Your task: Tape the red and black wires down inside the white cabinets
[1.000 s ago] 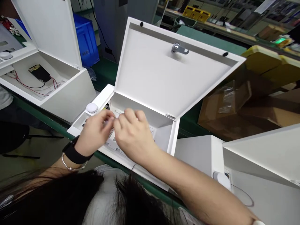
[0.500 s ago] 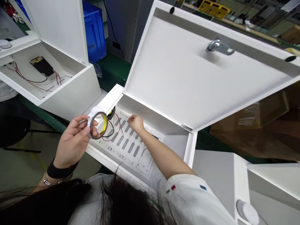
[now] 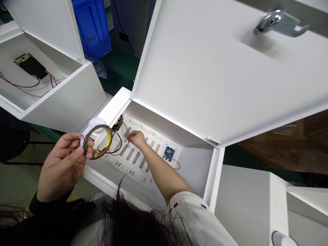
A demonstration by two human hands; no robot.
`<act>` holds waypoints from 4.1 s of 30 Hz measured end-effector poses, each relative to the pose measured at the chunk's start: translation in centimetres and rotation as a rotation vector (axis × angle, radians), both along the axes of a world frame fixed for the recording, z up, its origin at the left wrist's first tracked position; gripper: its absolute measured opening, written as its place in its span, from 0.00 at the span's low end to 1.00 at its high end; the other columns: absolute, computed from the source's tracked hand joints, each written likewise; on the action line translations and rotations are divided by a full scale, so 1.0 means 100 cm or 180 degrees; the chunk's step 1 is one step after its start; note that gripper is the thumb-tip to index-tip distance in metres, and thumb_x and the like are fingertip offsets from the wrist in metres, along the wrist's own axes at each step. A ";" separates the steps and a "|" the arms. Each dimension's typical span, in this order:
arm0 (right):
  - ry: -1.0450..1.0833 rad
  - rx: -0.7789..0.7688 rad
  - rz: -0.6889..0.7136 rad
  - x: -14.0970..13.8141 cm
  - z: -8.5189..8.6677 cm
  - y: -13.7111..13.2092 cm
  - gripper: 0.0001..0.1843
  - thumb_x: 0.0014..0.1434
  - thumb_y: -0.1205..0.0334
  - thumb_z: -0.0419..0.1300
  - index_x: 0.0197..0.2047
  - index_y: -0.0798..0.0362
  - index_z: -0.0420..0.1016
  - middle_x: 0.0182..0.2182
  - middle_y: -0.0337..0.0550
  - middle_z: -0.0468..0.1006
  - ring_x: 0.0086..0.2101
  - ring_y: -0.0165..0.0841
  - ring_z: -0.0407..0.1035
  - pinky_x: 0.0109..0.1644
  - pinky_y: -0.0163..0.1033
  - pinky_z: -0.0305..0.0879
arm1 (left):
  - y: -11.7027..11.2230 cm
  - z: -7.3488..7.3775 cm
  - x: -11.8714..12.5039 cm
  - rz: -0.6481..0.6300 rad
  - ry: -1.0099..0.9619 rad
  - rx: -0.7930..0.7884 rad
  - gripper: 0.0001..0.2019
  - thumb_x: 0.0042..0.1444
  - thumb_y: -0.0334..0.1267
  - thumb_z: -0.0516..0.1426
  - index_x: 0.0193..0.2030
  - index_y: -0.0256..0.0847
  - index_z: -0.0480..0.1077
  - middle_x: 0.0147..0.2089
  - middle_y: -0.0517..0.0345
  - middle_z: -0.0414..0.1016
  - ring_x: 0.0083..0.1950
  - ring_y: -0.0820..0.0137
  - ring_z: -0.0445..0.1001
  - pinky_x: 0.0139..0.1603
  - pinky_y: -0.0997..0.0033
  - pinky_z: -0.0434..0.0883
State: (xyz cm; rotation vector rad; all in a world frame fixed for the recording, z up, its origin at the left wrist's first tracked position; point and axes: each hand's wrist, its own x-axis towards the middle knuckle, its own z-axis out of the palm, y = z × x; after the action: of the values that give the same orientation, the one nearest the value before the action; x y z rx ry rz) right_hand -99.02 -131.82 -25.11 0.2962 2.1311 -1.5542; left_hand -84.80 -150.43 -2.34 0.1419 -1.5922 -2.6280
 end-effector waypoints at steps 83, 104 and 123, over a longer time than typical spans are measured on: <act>0.3519 0.1887 0.1216 0.080 0.278 0.045 0.09 0.64 0.56 0.55 0.43 0.47 0.74 0.38 0.42 0.70 0.41 0.36 0.65 0.45 0.44 0.62 | 0.019 0.022 0.008 -0.1342 0.0069 -0.1603 0.22 0.60 0.39 0.56 0.61 0.51 0.60 0.40 0.56 0.72 0.29 0.74 0.71 0.34 0.70 0.72; 0.3952 0.2727 0.2409 0.141 0.288 0.048 0.11 0.65 0.68 0.52 0.44 0.55 0.75 0.42 0.52 0.73 0.44 0.40 0.61 0.43 0.44 0.55 | 0.053 0.033 0.014 -0.1484 0.0618 -0.3414 0.29 0.59 0.31 0.54 0.66 0.50 0.51 0.34 0.62 0.71 0.33 0.69 0.68 0.36 0.69 0.63; 0.4151 0.3008 0.2185 0.132 0.287 0.070 0.13 0.63 0.70 0.52 0.31 0.56 0.75 0.32 0.49 0.72 0.38 0.39 0.57 0.39 0.44 0.48 | 0.081 0.035 -0.003 -0.1117 0.0803 -0.3570 0.02 0.61 0.35 0.51 0.37 0.42 0.64 0.30 0.62 0.71 0.29 0.72 0.68 0.32 0.71 0.62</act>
State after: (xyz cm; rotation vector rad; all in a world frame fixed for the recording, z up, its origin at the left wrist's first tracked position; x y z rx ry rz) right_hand -85.84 -124.77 3.57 -1.3737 3.1876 -0.1072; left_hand -85.09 -142.34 1.20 -0.5309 -2.8185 -1.4146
